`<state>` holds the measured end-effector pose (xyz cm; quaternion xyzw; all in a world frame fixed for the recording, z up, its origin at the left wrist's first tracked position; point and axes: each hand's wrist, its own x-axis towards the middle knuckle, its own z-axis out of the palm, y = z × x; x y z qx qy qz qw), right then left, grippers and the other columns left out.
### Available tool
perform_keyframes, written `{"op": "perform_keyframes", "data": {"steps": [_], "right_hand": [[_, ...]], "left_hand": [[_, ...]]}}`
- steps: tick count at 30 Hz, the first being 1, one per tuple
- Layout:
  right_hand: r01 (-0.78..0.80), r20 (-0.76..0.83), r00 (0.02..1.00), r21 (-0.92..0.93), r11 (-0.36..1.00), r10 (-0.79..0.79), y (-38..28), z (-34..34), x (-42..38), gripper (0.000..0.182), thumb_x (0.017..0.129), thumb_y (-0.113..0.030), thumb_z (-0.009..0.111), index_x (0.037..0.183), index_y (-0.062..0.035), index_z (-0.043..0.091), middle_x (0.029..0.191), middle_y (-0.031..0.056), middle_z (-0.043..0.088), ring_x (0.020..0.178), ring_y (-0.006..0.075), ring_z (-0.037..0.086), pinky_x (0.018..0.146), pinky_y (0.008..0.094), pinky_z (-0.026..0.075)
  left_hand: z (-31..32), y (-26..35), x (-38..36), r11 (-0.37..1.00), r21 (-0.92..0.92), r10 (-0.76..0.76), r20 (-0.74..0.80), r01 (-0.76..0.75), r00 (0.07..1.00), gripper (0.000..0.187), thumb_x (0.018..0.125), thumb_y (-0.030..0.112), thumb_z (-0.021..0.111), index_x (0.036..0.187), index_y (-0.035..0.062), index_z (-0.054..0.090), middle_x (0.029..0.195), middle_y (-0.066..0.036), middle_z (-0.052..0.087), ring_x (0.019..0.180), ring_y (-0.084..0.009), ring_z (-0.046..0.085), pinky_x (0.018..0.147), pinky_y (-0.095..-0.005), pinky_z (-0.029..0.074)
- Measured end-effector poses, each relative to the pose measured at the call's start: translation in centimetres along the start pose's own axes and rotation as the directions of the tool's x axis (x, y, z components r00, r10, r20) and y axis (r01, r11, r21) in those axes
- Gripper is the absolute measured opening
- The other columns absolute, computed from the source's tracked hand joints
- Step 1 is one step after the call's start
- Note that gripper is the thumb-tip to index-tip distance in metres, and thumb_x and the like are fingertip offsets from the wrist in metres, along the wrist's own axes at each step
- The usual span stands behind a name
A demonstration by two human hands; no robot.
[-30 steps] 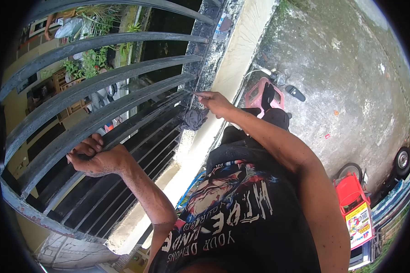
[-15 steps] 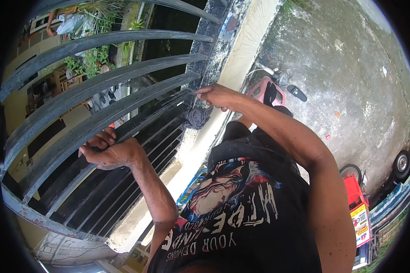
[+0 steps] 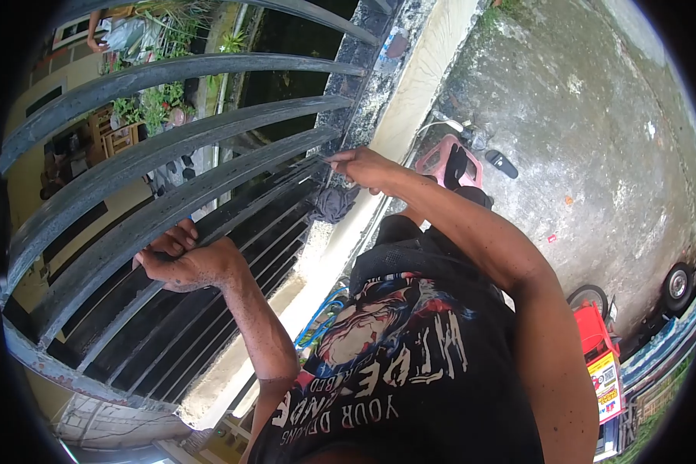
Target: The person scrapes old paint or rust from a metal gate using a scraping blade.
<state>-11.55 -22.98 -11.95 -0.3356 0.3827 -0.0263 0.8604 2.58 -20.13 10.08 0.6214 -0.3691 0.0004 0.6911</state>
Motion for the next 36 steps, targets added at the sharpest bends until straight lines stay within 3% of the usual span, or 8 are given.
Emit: {"op": "perform_keyframes", "data": {"steps": [3, 6, 9, 19, 21, 29, 32, 36], "right_hand": [[-0.019, 0.068, 0.997, -0.041, 0.999, 0.022, -0.3, -0.5, -1.0, 0.040, 0.101, -0.031, 0.054, 0.140, -0.0237, 0.059, 0.085, 0.0056, 0.058, 0.057, 0.0065, 0.042, 0.040, 0.0245, 0.034], [0.023, -0.037, 0.999, -0.055, 0.998, -0.025, 1.1, -0.3, 1.2, 0.041, 0.100, -0.031, 0.054, 0.140, -0.0240, 0.059, 0.094, 0.0099, 0.064, 0.056, 0.0066, 0.043, 0.040, 0.0245, 0.035], [-0.028, 0.007, 1.000, -0.039, 0.999, 0.028, -0.4, -0.5, -0.8, 0.038, 0.099, -0.025, 0.056, 0.136, -0.0209, 0.062, 0.072, -0.0015, 0.047, 0.049, 0.0078, 0.031, 0.038, 0.0249, 0.024], [-0.036, 0.045, 0.998, 0.022, 0.999, 0.035, -0.4, 0.0, -1.1, 0.037, 0.099, -0.023, 0.054, 0.135, -0.0200, 0.063, 0.073, -0.0021, 0.049, 0.049, 0.0087, 0.033, 0.038, 0.0260, 0.024], [0.004, -0.015, 1.000, -0.073, 0.997, -0.005, 0.3, -0.4, 0.0, 0.039, 0.101, -0.027, 0.055, 0.139, -0.0222, 0.060, 0.094, 0.0129, 0.065, 0.043, 0.0078, 0.036, 0.036, 0.0244, 0.033], [-0.002, 0.071, 0.997, 0.037, 0.999, -0.001, 0.2, -0.1, -0.5, 0.040, 0.101, -0.030, 0.055, 0.140, -0.0211, 0.059, 0.090, 0.0104, 0.064, 0.050, 0.0082, 0.045, 0.040, 0.0254, 0.036], [0.009, -0.096, 0.995, -0.137, 0.991, -0.022, 1.1, 0.2, 1.4, 0.037, 0.101, -0.033, 0.052, 0.134, -0.0225, 0.063, 0.086, 0.0040, 0.061, 0.048, 0.0122, 0.039, 0.041, 0.0308, 0.034], [0.233, -0.021, 0.967, -0.338, 0.912, -0.255, 3.3, -0.1, 2.9, 0.042, 0.104, -0.027, 0.045, 0.146, -0.0235, 0.050, 0.090, 0.0129, 0.070, 0.052, 0.0201, 0.059, 0.044, 0.0360, 0.046]], "left_hand": [[0.1, 0.0, 0.1, 0.999, -0.045, 0.008, 0.044, -0.006, 0.999, 0.030, 0.101, 0.037, 0.046, 0.081, 0.0152, 0.043, 0.063, 0.004, 0.027, 0.053, -0.0069, 0.032, 0.047, -0.0235, 0.032], [-0.3, -0.2, 0.1, 0.999, 0.023, 0.022, 0.030, -0.022, 0.999, 0.028, 0.101, 0.037, 0.046, 0.083, 0.0153, 0.043, 0.063, 0.004, 0.027, 0.053, -0.0067, 0.032, 0.048, -0.0229, 0.034], [-0.4, -0.3, 0.2, 1.000, 0.028, 0.008, 0.004, -0.008, 1.000, 0.027, 0.102, 0.036, 0.045, 0.086, 0.0149, 0.044, 0.063, 0.004, 0.027, 0.053, -0.0060, 0.031, 0.049, -0.0223, 0.036], [-0.3, 0.0, 0.1, 0.999, 0.038, -0.018, 0.024, 0.017, 1.000, 0.027, 0.102, 0.038, 0.044, 0.087, 0.0150, 0.044, 0.063, 0.004, 0.027, 0.054, -0.0058, 0.032, 0.050, -0.0220, 0.037], [-0.3, -0.1, 0.2, 1.000, -0.019, 0.002, 0.063, -0.001, 0.998, 0.029, 0.101, 0.037, 0.045, 0.082, 0.0154, 0.042, 0.063, 0.004, 0.028, 0.054, -0.0064, 0.032, 0.050, -0.0231, 0.036], [-0.1, 0.0, 0.1, 1.000, -0.018, 0.009, 0.046, -0.008, 0.999, 0.030, 0.100, 0.037, 0.047, 0.080, 0.0161, 0.042, 0.063, 0.005, 0.028, 0.053, -0.0067, 0.032, 0.049, -0.0239, 0.036], [0.1, 0.2, -0.1, 1.000, 0.000, 0.006, 0.012, -0.006, 1.000, 0.030, 0.101, 0.038, 0.047, 0.080, 0.0160, 0.042, 0.063, 0.005, 0.028, 0.053, -0.0064, 0.032, 0.048, -0.0236, 0.035], [-0.2, 0.0, 0.2, 1.000, -0.014, -0.020, 0.023, 0.020, 1.000, 0.032, 0.102, 0.039, 0.046, 0.081, 0.0159, 0.041, 0.063, 0.004, 0.028, 0.052, -0.0062, 0.031, 0.047, -0.0228, 0.034]]}}
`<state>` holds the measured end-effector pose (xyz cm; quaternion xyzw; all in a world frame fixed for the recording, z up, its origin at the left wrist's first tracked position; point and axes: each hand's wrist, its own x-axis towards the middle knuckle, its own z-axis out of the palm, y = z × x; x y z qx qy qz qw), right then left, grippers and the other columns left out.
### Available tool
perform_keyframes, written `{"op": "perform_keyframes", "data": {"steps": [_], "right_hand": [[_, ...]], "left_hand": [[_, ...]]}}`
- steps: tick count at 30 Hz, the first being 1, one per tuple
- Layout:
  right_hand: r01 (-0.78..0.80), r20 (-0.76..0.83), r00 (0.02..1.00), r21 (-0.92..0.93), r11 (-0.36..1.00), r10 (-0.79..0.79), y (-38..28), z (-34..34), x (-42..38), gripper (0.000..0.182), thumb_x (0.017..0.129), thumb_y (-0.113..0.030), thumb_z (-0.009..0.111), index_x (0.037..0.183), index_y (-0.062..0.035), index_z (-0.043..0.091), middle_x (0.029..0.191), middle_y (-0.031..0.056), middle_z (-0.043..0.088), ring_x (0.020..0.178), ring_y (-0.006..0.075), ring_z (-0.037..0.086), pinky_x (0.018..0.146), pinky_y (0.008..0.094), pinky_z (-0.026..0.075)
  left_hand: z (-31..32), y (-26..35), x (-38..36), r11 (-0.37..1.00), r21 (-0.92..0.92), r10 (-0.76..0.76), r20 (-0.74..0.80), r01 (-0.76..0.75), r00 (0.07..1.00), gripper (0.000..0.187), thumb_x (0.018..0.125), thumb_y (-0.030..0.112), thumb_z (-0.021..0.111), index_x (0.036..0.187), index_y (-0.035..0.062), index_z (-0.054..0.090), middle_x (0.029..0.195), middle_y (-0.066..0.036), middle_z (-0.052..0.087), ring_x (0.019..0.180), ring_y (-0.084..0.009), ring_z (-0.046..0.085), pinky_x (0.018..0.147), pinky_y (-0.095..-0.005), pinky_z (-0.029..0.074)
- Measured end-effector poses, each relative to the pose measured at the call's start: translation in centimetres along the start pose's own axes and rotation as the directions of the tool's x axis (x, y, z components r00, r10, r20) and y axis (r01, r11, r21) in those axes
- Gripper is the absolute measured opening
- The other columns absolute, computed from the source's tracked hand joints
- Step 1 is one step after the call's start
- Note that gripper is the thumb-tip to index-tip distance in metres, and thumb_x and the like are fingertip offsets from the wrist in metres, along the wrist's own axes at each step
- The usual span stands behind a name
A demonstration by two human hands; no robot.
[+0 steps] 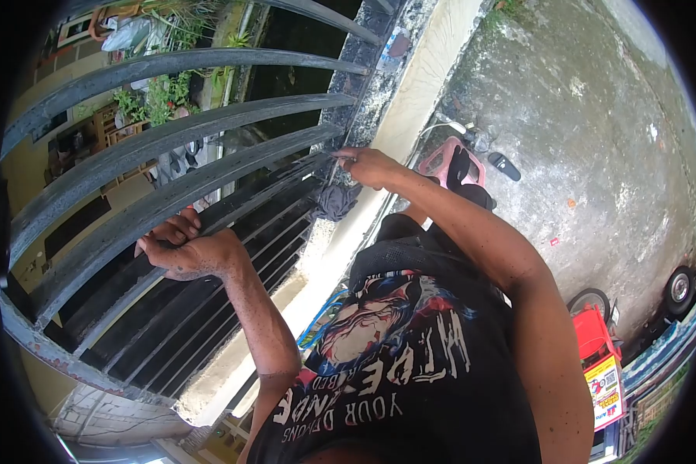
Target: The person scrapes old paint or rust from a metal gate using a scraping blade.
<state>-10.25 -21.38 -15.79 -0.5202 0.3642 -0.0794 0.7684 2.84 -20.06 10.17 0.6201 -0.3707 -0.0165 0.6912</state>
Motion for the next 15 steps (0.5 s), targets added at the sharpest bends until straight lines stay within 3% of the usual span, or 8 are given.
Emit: {"op": "perform_keyframes", "data": {"steps": [4, 6, 7, 9, 10, 12, 13, 15], "right_hand": [[-0.092, 0.013, 0.996, 0.056, 0.994, 0.091, -1.9, 0.1, -2.3, 0.046, 0.104, -0.026, 0.044, 0.150, -0.0249, 0.044, 0.095, 0.0168, 0.071, 0.058, 0.0235, 0.067, 0.051, 0.0382, 0.053], [-0.072, 0.038, 0.997, 0.016, 0.997, 0.071, -2.7, -0.3, -3.3, 0.044, 0.104, -0.027, 0.045, 0.148, -0.0246, 0.047, 0.096, 0.0192, 0.070, 0.077, 0.0227, 0.072, 0.058, 0.0356, 0.056], [-0.076, 0.038, 0.996, 0.017, 0.997, 0.075, -1.3, -0.2, -2.7, 0.044, 0.104, -0.027, 0.045, 0.148, -0.0246, 0.047, 0.096, 0.0192, 0.070, 0.077, 0.0227, 0.072, 0.058, 0.0356, 0.056], [0.251, -0.034, 0.962, -0.273, 0.928, -0.271, 0.4, -0.1, -1.2, 0.042, 0.103, -0.028, 0.048, 0.145, -0.0244, 0.052, 0.103, 0.0162, 0.071, 0.094, 0.0201, 0.071, 0.061, 0.0324, 0.055], [0.251, -0.036, 0.962, -0.275, 0.928, -0.270, 0.5, -0.2, -1.2, 0.042, 0.103, -0.028, 0.048, 0.145, -0.0244, 0.052, 0.103, 0.0162, 0.071, 0.094, 0.0201, 0.071, 0.061, 0.0324, 0.055], [0.164, 0.120, 0.975, 0.176, 0.971, -0.186, 0.0, -0.3, -1.2, 0.046, 0.100, -0.029, 0.053, 0.146, -0.0226, 0.052, 0.126, 0.0138, 0.064, 0.098, 0.0191, 0.066, 0.059, 0.0285, 0.054], [0.161, 0.120, 0.976, 0.177, 0.971, -0.183, -1.4, -0.6, -1.9, 0.046, 0.100, -0.029, 0.053, 0.146, -0.0226, 0.052, 0.126, 0.0138, 0.064, 0.098, 0.0191, 0.066, 0.059, 0.0285, 0.054], [-0.251, 0.216, 0.959, 0.353, 0.901, 0.182, -4.5, -1.3, -3.3, 0.039, 0.100, -0.031, 0.057, 0.138, -0.0251, 0.061, 0.087, -0.0017, 0.058, 0.068, 0.0083, 0.048, 0.049, 0.0258, 0.035]], "left_hand": [[0.0, -0.1, 0.0, 0.998, 0.053, 0.029, -0.016, -0.029, 0.999, 0.033, 0.102, 0.039, 0.045, 0.080, 0.0160, 0.041, 0.063, 0.004, 0.028, 0.052, -0.0061, 0.031, 0.047, -0.0227, 0.033], [0.0, 0.0, -0.1, 0.995, 0.084, 0.055, 0.007, -0.055, 0.998, 0.034, 0.102, 0.040, 0.045, 0.079, 0.0160, 0.040, 0.063, 0.004, 0.028, 0.052, -0.0063, 0.031, 0.048, -0.0236, 0.033], [0.1, 0.0, -0.1, 0.995, 0.086, 0.051, 0.007, -0.051, 0.999, 0.034, 0.102, 0.040, 0.045, 0.079, 0.0160, 0.040, 0.063, 0.004, 0.028, 0.052, -0.0063, 0.031, 0.048, -0.0236, 0.033], [0.2, 0.1, -0.2, 0.994, 0.093, 0.060, -0.001, -0.060, 0.998, 0.034, 0.102, 0.040, 0.045, 0.078, 0.0160, 0.040, 0.064, 0.004, 0.028, 0.053, -0.0067, 0.031, 0.049, -0.0240, 0.032], [0.1, 0.0, -0.1, 0.994, 0.090, 0.060, 0.000, -0.060, 0.998, 0.034, 0.102, 0.040, 0.045, 0.078, 0.0160, 0.040, 0.064, 0.004, 0.028, 0.053, -0.0067, 0.031, 0.049, -0.0240, 0.032], [-0.3, -0.3, 0.0, 0.999, -0.010, 0.039, 0.053, -0.038, 0.998, 0.033, 0.102, 0.040, 0.045, 0.079, 0.0161, 0.041, 0.064, 0.004, 0.027, 0.053, -0.0068, 0.031, 0.049, -0.0239, 0.031], [-0.1, -0.2, -0.1, 0.999, -0.009, 0.035, 0.054, -0.035, 0.998, 0.033, 0.102, 0.040, 0.045, 0.079, 0.0161, 0.041, 0.064, 0.004, 0.027, 0.053, -0.0068, 0.031, 0.049, -0.0239, 0.031], [0.4, 0.2, -0.3, 1.000, 0.005, 0.021, 0.007, -0.021, 1.000, 0.033, 0.101, 0.039, 0.046, 0.079, 0.0160, 0.041, 0.064, 0.004, 0.028, 0.053, -0.0067, 0.031, 0.049, -0.0238, 0.031]]}}
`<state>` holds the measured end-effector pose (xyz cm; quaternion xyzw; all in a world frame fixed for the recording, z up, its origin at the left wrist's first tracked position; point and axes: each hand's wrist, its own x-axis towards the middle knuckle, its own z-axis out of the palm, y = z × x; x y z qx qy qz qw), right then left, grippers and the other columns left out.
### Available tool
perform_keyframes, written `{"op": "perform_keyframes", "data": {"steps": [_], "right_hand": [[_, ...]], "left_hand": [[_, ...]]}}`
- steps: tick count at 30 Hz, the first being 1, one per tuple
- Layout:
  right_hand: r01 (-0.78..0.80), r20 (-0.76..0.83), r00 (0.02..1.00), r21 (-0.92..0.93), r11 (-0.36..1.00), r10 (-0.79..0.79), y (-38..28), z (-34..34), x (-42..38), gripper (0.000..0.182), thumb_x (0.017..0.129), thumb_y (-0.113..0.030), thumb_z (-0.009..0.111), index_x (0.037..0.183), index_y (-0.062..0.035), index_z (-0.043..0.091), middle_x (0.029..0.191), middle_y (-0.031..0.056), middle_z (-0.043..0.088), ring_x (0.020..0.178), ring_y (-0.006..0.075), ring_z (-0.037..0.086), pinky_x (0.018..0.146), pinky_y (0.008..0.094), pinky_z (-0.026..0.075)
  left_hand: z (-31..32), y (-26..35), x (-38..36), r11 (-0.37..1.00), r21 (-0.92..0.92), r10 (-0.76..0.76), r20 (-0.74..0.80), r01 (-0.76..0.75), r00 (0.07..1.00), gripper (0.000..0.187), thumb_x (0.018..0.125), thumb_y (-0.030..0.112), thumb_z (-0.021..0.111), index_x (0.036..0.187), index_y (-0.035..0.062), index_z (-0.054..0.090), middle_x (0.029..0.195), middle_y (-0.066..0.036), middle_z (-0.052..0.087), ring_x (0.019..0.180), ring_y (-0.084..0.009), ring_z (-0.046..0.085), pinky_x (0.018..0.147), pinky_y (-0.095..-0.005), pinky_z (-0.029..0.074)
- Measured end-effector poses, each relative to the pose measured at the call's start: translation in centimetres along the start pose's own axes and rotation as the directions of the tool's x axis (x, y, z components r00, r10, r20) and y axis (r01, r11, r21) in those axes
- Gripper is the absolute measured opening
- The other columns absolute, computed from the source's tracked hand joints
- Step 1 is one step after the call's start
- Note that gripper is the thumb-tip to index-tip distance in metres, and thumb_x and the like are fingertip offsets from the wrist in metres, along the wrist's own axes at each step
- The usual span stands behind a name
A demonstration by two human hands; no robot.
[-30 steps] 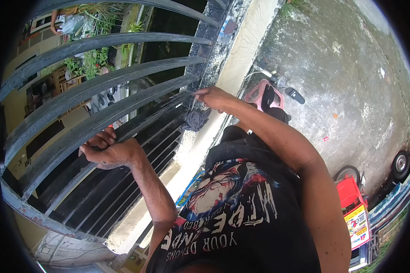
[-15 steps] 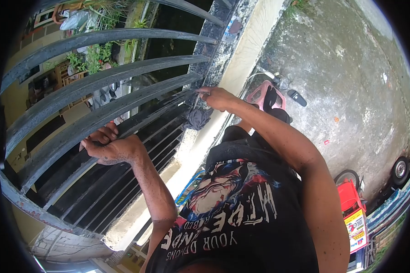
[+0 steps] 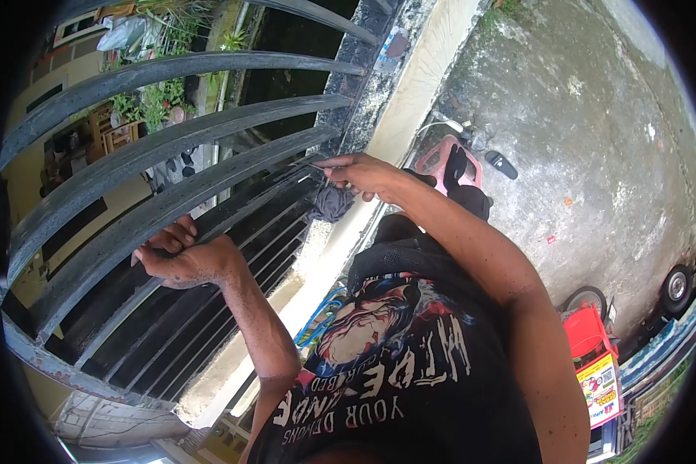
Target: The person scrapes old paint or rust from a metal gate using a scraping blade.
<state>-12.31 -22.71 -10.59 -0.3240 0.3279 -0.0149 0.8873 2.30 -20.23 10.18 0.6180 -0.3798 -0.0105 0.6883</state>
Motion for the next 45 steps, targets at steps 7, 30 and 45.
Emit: {"op": "perform_keyframes", "data": {"steps": [7, 30, 45], "right_hand": [[-0.054, -0.050, 0.997, 0.020, 0.998, 0.054, 0.7, -0.7, 1.9, 0.045, 0.098, -0.034, 0.058, 0.142, -0.0237, 0.057, 0.094, 0.0041, 0.058, 0.071, 0.0087, 0.047, 0.045, 0.0237, 0.033], [0.055, -0.199, 0.974, -0.263, 0.963, -0.109, 1.1, -0.2, 2.9, 0.035, 0.101, -0.030, 0.054, 0.132, -0.0184, 0.065, 0.086, 0.0097, 0.066, 0.064, 0.0172, 0.055, 0.054, 0.0360, 0.046], [-0.060, -0.259, 0.965, -0.375, 0.925, -0.042, -0.7, 0.5, 0.5, 0.037, 0.101, -0.022, 0.046, 0.133, -0.0061, 0.054, 0.090, 0.0237, 0.069, 0.092, 0.0405, 0.069, 0.076, 0.0496, 0.054]], "left_hand": [[-0.5, -0.2, 0.1, 0.999, -0.024, -0.026, -0.014, 0.026, 1.000, 0.032, 0.101, 0.039, 0.046, 0.080, 0.0153, 0.043, 0.065, 0.004, 0.030, 0.052, -0.0062, 0.032, 0.048, -0.0236, 0.031], [-0.2, -0.2, 0.1, 0.998, -0.033, -0.049, -0.049, 0.047, 0.998, 0.034, 0.102, 0.036, 0.044, 0.076, 0.0148, 0.043, 0.063, 0.004, 0.030, 0.051, -0.0058, 0.031, 0.047, -0.0229, 0.032], [-0.3, -0.2, 0.0, 1.000, -0.002, -0.001, -0.021, 0.001, 1.000, 0.035, 0.101, 0.038, 0.048, 0.075, 0.0154, 0.040, 0.064, 0.004, 0.029, 0.051, -0.0056, 0.033, 0.046, -0.0230, 0.032]]}}
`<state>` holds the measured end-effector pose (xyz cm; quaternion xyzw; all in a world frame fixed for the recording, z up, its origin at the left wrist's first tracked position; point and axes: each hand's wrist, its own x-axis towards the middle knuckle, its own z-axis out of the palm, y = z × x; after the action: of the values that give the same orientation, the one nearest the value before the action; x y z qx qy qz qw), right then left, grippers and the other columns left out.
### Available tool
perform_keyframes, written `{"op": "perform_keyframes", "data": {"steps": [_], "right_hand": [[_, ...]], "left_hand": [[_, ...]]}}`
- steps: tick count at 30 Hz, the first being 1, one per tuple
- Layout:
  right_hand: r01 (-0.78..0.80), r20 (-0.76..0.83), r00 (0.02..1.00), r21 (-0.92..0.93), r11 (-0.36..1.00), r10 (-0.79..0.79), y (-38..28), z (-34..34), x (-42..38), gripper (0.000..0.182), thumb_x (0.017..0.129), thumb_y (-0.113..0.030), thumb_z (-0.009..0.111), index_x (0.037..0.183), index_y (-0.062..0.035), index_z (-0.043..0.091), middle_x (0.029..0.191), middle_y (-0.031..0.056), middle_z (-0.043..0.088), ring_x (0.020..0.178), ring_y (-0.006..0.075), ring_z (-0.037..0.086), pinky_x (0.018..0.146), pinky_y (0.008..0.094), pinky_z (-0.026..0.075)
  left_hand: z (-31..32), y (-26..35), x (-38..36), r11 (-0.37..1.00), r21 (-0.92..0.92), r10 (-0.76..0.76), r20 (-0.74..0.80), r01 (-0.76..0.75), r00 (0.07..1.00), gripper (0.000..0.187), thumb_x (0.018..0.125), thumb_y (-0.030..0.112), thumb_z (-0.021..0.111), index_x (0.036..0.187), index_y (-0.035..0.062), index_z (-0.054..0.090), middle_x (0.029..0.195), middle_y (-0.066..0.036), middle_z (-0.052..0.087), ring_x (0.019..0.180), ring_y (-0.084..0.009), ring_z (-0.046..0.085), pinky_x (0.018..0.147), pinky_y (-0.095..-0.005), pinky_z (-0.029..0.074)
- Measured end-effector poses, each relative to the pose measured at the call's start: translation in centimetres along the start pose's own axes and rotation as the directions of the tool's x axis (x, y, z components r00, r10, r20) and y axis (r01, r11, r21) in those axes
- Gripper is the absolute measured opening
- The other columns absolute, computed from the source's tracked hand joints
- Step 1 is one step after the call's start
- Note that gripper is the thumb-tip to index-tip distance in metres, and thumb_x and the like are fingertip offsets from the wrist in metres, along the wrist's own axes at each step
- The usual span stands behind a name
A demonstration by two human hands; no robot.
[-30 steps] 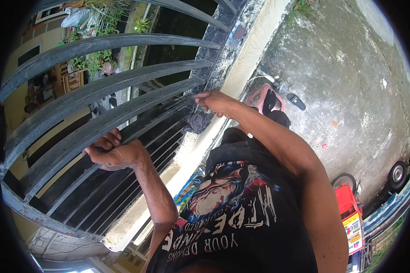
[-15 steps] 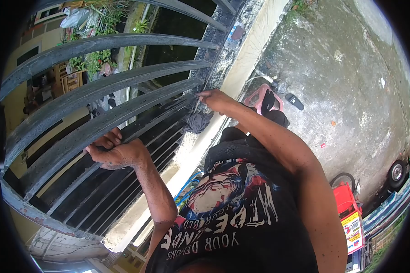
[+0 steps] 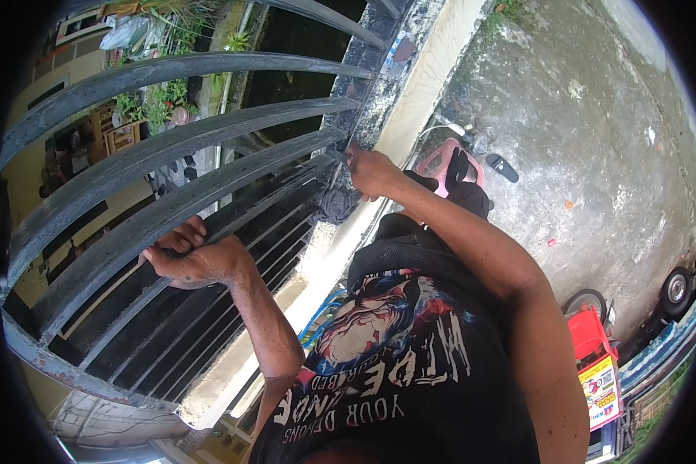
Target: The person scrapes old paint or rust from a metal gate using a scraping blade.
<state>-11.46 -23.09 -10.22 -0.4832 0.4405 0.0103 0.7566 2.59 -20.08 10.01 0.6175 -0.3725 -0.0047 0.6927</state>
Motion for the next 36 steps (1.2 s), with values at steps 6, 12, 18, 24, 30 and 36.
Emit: {"op": "perform_keyframes", "data": {"steps": [6, 12, 18, 24, 30, 36], "right_hand": [[0.194, -0.107, 0.950, -0.538, 0.820, -0.295, -0.3, 1.1, -0.7, 0.032, 0.095, -0.013, 0.048, 0.123, -0.0004, 0.057, 0.085, 0.0241, 0.069, 0.086, 0.0390, 0.070, 0.072, 0.0491, 0.056], [0.204, -0.064, 0.952, -0.595, 0.778, -0.298, -0.6, 1.5, 0.4, 0.037, 0.090, -0.009, 0.051, 0.126, -0.0001, 0.055, 0.087, 0.0238, 0.069, 0.088, 0.0408, 0.069, 0.074, 0.0511, 0.055], [0.257, -0.024, 0.943, -0.584, 0.770, -0.333, -1.7, 1.3, -0.5, 0.036, 0.089, -0.008, 0.051, 0.124, 0.0016, 0.054, 0.086, 0.0251, 0.068, 0.086, 0.0429, 0.069, 0.073, 0.0521, 0.055], [0.232, -0.030, 0.949, -0.605, 0.762, -0.313, -2.5, 1.0, -0.5, 0.037, 0.088, -0.007, 0.052, 0.123, 0.0039, 0.055, 0.087, 0.0247, 0.069, 0.088, 0.0407, 0.070, 0.075, 0.0502, 0.056], [0.200, -0.053, 0.954, -0.623, 0.756, -0.295, -1.9, 1.2, -0.4, 0.039, 0.089, -0.005, 0.048, 0.126, 0.0055, 0.056, 0.090, 0.0241, 0.070, 0.090, 0.0385, 0.071, 0.078, 0.0478, 0.057], [0.203, -0.045, 0.957, -0.600, 0.774, -0.286, -2.3, 1.6, -1.2, 0.038, 0.089, -0.006, 0.049, 0.124, 0.0060, 0.056, 0.091, 0.0246, 0.070, 0.091, 0.0388, 0.070, 0.078, 0.0483, 0.057]], "left_hand": [[-0.2, 0.0, 0.1, 0.999, -0.036, 0.001, 0.046, 0.001, 0.999, 0.034, 0.101, 0.036, 0.047, 0.075, 0.0151, 0.040, 0.063, 0.004, 0.030, 0.050, -0.0055, 0.033, 0.045, -0.0224, 0.032], [-0.2, -0.1, 0.1, 0.999, -0.047, 0.018, 0.063, -0.015, 0.998, 0.033, 0.101, 0.035, 0.045, 0.076, 0.0148, 0.040, 0.063, 0.004, 0.030, 0.050, -0.0056, 0.033, 0.045, -0.0223, 0.032], [-0.2, -0.3, 0.1, 0.995, -0.103, -0.004, 0.062, 0.010, 0.998, 0.034, 0.102, 0.036, 0.045, 0.077, 0.0145, 0.040, 0.063, 0.004, 0.029, 0.050, -0.0058, 0.033, 0.046, -0.0221, 0.032], [-0.3, -0.3, 0.1, 0.997, -0.073, -0.010, 0.045, 0.014, 0.999, 0.034, 0.103, 0.037, 0.044, 0.078, 0.0149, 0.040, 0.064, 0.004, 0.028, 0.051, -0.0057, 0.032, 0.047, -0.0221, 0.032], [-0.4, -0.4, 0.1, 0.998, -0.068, -0.012, 0.062, 0.017, 0.998, 0.033, 0.103, 0.037, 0.044, 0.078, 0.0154, 0.039, 0.064, 0.004, 0.026, 0.052, -0.0059, 0.032, 0.047, -0.0214, 0.032], [-0.2, -0.3, 0.1, 0.997, -0.072, -0.016, 0.042, 0.019, 0.999, 0.035, 0.103, 0.037, 0.044, 0.077, 0.0152, 0.037, 0.064, 0.004, 0.026, 0.053, -0.0060, 0.032, 0.048, -0.0223, 0.032]]}}
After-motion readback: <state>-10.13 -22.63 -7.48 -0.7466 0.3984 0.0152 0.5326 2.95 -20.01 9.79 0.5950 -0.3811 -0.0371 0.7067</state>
